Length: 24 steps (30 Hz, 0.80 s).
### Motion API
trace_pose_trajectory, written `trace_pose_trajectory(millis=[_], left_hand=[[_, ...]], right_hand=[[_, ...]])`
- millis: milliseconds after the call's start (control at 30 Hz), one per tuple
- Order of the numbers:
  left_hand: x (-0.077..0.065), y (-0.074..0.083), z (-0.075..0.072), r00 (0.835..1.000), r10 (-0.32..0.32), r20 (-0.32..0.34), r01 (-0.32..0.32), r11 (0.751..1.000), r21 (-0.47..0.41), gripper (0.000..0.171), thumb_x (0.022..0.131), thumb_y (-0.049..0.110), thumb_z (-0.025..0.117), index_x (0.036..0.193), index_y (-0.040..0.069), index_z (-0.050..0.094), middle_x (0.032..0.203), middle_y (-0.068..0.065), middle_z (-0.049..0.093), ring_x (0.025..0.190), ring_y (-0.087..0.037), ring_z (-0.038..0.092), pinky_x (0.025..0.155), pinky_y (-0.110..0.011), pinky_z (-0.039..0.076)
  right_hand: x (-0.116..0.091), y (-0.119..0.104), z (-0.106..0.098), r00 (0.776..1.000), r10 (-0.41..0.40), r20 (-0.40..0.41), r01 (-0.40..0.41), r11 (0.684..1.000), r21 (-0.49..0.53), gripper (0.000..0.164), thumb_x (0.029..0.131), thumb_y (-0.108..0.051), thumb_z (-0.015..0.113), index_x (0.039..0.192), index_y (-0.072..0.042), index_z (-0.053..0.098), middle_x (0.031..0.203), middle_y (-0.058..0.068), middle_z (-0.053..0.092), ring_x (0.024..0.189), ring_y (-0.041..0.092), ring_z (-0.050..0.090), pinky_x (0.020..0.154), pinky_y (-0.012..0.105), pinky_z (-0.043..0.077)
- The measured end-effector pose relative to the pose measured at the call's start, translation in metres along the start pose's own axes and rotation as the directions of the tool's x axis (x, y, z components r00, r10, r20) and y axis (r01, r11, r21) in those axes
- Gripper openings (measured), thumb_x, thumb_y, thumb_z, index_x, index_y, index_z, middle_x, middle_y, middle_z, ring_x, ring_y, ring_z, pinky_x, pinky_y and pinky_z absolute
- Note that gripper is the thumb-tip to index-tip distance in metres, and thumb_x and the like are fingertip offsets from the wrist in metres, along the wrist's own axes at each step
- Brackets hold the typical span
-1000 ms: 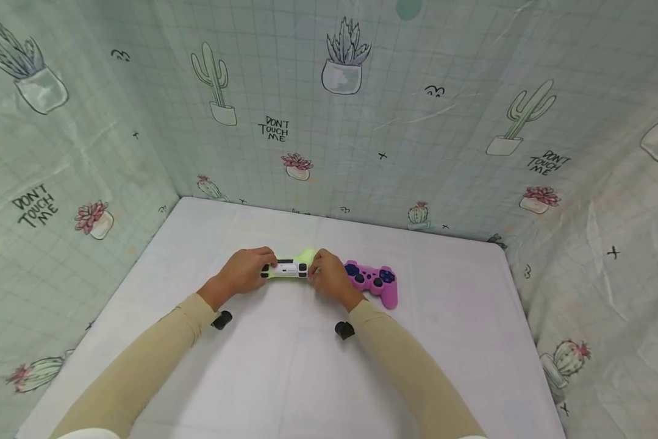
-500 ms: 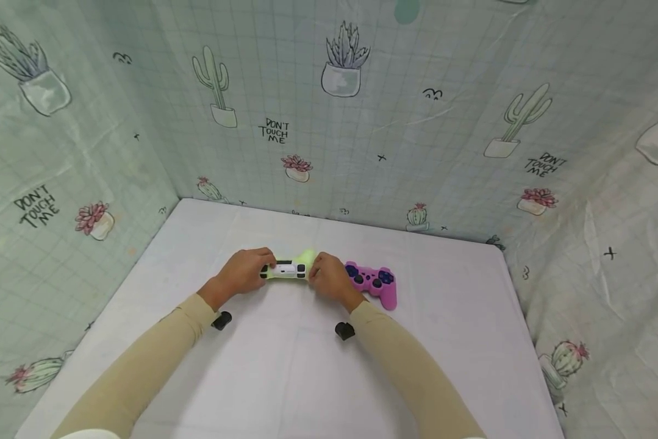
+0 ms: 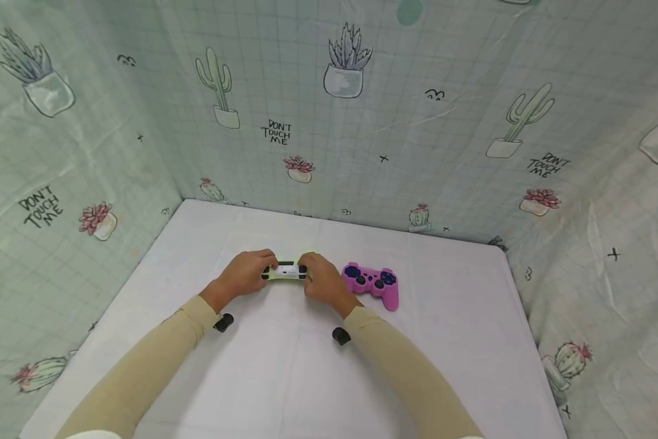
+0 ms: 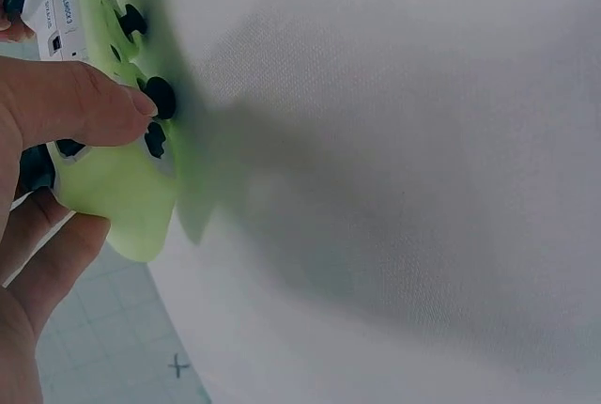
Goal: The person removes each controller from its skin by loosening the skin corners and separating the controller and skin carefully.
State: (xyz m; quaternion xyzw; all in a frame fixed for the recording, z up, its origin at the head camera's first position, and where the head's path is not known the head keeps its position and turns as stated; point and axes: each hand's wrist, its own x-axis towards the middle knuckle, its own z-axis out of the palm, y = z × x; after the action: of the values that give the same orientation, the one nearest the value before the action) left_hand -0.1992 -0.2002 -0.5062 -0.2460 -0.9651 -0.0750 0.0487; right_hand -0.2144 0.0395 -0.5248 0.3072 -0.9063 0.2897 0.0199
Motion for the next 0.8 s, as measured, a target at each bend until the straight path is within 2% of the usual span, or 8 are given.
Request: trace_pose_trajectory(millis=[133, 233, 333, 500, 633, 800], left_hand=[[-0.001, -0.001, 0.003, 1.000, -0.007, 0.001, 0.007, 1.000, -0.005, 0.034, 0.081, 0.003, 0.082, 0.112, 0.013, 0.074, 0.118, 0.000, 0.071, 0.098, -0.019, 0.071, 0.089, -0.038, 0.060], [-0.003, -0.003, 0.005, 1.000, -0.006, -0.011, 0.006, 1.000, -0.007, 0.034, 0.081, 0.004, 0.083, 0.113, 0.013, 0.074, 0.119, -0.001, 0.070, 0.100, -0.019, 0.071, 0.090, -0.038, 0.060], [-0.005, -0.003, 0.007, 0.999, 0.008, -0.038, -0.008, 1.000, -0.011, 0.034, 0.081, 0.005, 0.085, 0.112, 0.014, 0.075, 0.118, -0.001, 0.070, 0.100, -0.019, 0.072, 0.089, -0.036, 0.061], [-0.007, -0.004, 0.011, 0.997, 0.026, -0.079, -0.027, 0.999, -0.019, 0.032, 0.080, 0.005, 0.086, 0.109, 0.014, 0.075, 0.114, -0.001, 0.069, 0.097, -0.018, 0.071, 0.085, -0.034, 0.061], [-0.008, -0.005, 0.013, 0.996, 0.027, -0.084, -0.028, 1.000, -0.010, 0.031, 0.082, 0.009, 0.087, 0.109, 0.015, 0.075, 0.114, 0.000, 0.069, 0.098, -0.017, 0.070, 0.085, -0.033, 0.061], [-0.008, -0.005, 0.013, 0.997, 0.024, -0.074, -0.026, 0.999, -0.025, 0.031, 0.083, 0.019, 0.089, 0.111, 0.015, 0.075, 0.117, 0.000, 0.069, 0.098, -0.016, 0.069, 0.086, -0.034, 0.061]], right_hand=[[-0.002, -0.001, 0.002, 0.996, 0.008, 0.086, -0.003, 0.999, -0.051, 0.046, 0.093, -0.002, 0.065, 0.139, -0.007, 0.063, 0.150, 0.010, 0.060, 0.143, 0.028, 0.054, 0.121, 0.043, 0.043], [-0.003, -0.001, 0.004, 0.995, -0.010, 0.099, 0.020, 0.995, -0.102, 0.048, 0.095, -0.007, 0.070, 0.142, -0.008, 0.060, 0.152, 0.009, 0.059, 0.144, 0.027, 0.054, 0.120, 0.042, 0.044], [-0.004, -0.001, 0.007, 0.995, -0.084, 0.060, 0.093, 0.981, -0.172, 0.043, 0.094, -0.009, 0.075, 0.136, -0.008, 0.063, 0.146, 0.009, 0.063, 0.139, 0.025, 0.059, 0.116, 0.039, 0.048], [-0.003, -0.001, 0.011, 0.979, -0.203, 0.012, 0.196, 0.929, -0.312, 0.033, 0.093, -0.010, 0.078, 0.124, -0.008, 0.068, 0.133, 0.007, 0.069, 0.128, 0.022, 0.066, 0.108, 0.033, 0.054], [-0.003, -0.005, 0.010, 0.973, -0.229, 0.025, 0.221, 0.899, -0.378, 0.031, 0.093, -0.012, 0.078, 0.122, -0.008, 0.068, 0.131, 0.006, 0.070, 0.125, 0.021, 0.066, 0.105, 0.033, 0.056], [0.001, -0.008, 0.007, 0.975, -0.209, 0.072, 0.220, 0.884, -0.412, 0.032, 0.093, -0.012, 0.077, 0.123, -0.008, 0.068, 0.132, 0.006, 0.070, 0.126, 0.020, 0.065, 0.106, 0.034, 0.055]])
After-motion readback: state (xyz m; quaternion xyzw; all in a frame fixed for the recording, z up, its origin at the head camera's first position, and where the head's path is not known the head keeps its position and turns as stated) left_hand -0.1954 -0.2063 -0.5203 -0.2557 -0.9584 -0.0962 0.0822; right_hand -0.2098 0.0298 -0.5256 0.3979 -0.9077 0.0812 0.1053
